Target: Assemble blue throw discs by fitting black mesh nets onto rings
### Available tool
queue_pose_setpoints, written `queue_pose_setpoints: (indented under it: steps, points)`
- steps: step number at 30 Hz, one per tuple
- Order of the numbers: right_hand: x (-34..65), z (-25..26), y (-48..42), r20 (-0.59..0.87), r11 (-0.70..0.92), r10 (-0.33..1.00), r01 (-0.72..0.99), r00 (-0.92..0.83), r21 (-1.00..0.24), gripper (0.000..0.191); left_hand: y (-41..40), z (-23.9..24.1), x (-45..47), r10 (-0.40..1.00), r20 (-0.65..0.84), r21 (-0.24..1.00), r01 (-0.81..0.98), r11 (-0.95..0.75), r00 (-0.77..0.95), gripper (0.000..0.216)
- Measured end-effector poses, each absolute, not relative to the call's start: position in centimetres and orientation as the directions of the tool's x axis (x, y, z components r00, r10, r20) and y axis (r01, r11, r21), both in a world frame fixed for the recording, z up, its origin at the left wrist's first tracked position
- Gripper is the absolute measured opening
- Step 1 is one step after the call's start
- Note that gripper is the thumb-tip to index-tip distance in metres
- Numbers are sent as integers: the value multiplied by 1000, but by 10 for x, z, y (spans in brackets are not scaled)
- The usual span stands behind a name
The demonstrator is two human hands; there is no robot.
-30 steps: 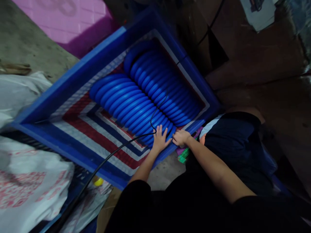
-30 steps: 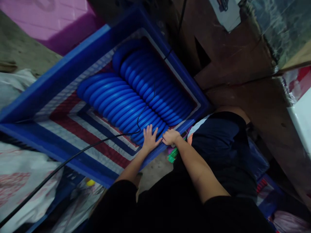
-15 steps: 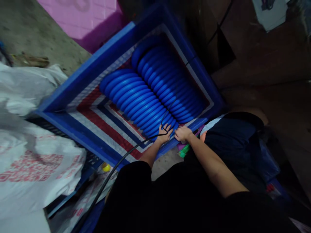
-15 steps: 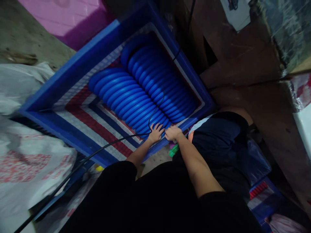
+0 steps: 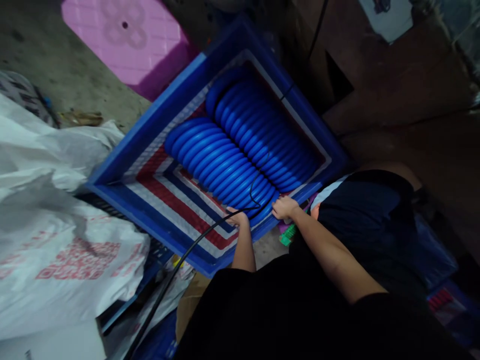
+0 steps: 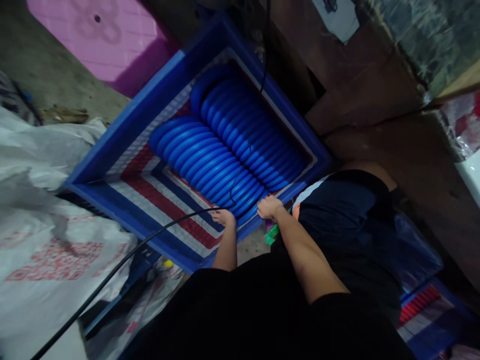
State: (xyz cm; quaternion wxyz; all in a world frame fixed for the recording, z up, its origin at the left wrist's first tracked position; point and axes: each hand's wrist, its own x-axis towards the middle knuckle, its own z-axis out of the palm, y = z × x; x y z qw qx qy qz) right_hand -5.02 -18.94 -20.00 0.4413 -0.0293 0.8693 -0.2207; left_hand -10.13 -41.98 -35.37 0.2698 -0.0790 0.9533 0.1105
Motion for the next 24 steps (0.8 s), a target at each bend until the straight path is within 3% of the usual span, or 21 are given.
queue_pose_setpoints:
  steps: [8,13,17,24]
  points:
    - [-49,-200,-190,-767,919,-220,135,-603,-370,44,-416,-382,-98,-366,-576,135,-526,839,-731,41]
    - [-48,-202,-191,-775,931,-212,118,-596,-345,44,-408,-387,-88,-378,-635,173,-601,780,-674,42]
    - [-47,-203,-190,-776,938,-207,106,-596,-331,43,-401,-385,-91,-405,-684,125,-645,754,-606,45]
    - [-51,-196,-190,-765,937,-216,93,-607,-338,42,-402,-366,-101,-490,-613,75,-663,745,-620,44]
